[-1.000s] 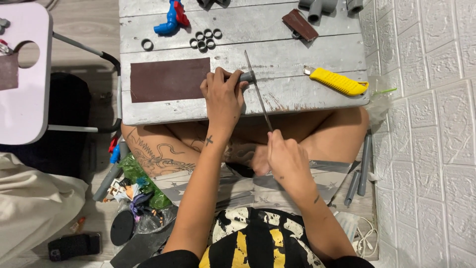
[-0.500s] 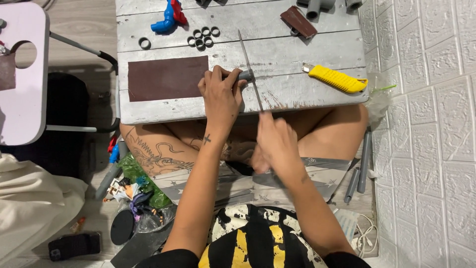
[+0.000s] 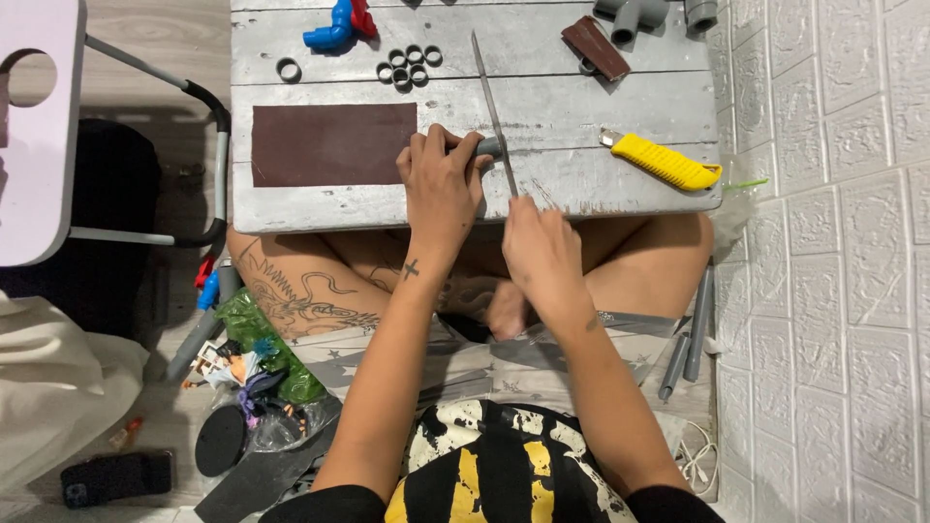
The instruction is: The person uses a hand saw to cut a short segment from a gray PVC pipe, then sands the cut edges on a sandpaper sheet. They repeat this process for several small pipe rings, smoothing the edges and inspecting the pieces.
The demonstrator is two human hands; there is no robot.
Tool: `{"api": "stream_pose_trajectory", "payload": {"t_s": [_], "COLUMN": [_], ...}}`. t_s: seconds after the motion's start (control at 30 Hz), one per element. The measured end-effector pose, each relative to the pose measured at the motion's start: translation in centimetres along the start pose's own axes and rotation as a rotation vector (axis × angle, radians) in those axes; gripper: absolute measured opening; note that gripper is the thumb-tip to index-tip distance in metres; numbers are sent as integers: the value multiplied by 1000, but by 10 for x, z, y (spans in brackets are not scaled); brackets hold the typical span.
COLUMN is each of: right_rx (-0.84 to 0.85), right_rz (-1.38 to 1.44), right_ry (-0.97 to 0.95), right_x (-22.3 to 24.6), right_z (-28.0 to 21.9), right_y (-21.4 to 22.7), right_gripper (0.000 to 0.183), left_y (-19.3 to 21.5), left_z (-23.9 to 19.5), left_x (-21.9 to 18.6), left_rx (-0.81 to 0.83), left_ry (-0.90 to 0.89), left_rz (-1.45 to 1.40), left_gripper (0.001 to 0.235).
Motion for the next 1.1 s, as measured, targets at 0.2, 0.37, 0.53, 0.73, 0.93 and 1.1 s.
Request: {"api": "stream_pose_trajectory", "payload": {"t_s": [0.2,0.37,0.53,0.73,0.93,1.1], "right_rx": [4,-9,-27,-26,-52,61], "right_rz": [-23,-70,-41,-73,-48,-35], "right_ry": [-75,23,22,-60,36,-43], "right_x": [-17,-1,0,-18,1,2], "right_z": [-50,21,-4,-46,36,-29], "right_y": [-2,-2,1,-3,-3,8], "right_gripper": [50,54,51,53,50,44], "left_y": [3,1,1,2,0,2], "left_z": [0,0,1,-1,0,0], "left_x": [-1,0,-1,-2,0,-2], "left_rx": [-13,-12,-20,-23,-14,-43], "left_ry": [-3,3,6,4,-2,17], "left_rz": [-31,-14,-13,-5,-1,12], "left_gripper": [21,23,23,22,22,19]}}
Point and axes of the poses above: each hand's wrist, its own z-axis towards the middle knuckle, its own y-axis out of the back of the hand, x = y × z, the point moved 1 cm from there along z, towards the middle knuckle, and after that the axes turned 10 degrees about z, right-handed, at the moved point
